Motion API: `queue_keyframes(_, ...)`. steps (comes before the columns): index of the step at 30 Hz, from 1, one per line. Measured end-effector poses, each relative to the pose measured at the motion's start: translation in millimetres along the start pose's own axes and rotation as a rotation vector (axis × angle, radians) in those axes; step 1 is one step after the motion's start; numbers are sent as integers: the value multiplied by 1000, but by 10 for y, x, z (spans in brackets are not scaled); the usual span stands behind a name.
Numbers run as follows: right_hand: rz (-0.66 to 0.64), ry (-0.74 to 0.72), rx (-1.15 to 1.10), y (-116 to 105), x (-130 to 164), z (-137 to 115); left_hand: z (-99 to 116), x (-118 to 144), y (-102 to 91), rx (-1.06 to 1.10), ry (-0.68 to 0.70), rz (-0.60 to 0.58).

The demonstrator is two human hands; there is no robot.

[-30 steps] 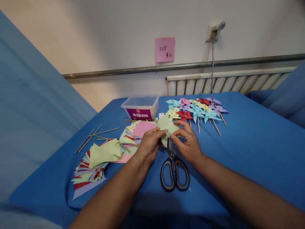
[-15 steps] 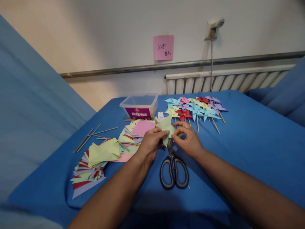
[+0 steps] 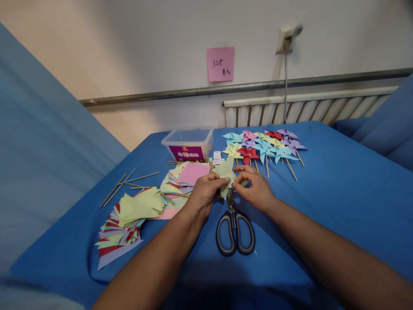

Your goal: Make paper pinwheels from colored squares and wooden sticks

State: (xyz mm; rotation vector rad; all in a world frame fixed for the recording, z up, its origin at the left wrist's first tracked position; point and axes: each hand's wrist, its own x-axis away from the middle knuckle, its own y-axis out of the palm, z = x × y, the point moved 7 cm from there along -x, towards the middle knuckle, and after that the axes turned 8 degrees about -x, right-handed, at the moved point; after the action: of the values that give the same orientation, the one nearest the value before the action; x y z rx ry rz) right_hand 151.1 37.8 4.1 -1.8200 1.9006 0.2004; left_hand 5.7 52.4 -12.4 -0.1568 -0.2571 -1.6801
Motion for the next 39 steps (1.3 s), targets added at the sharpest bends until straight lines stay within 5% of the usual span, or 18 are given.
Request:
queue_keyframes(15,29,18,-54,6,13,-10,36,-7,-20,-87,30,25)
queue_keyframes(20,127,284,-465,-36,-4,187,63,-25,-56,-169,21,3)
queue_keyframes(26,-80,528,-876,158,52,176,127,3,-30,-371,28,-134)
queue_keyframes(32,-118,511,-800,198,111,211,156,20,22,-561,85,-270)
queue_keyframes(39,-3,496,-723,207,81,269,227,1,-13,-519,145,-161)
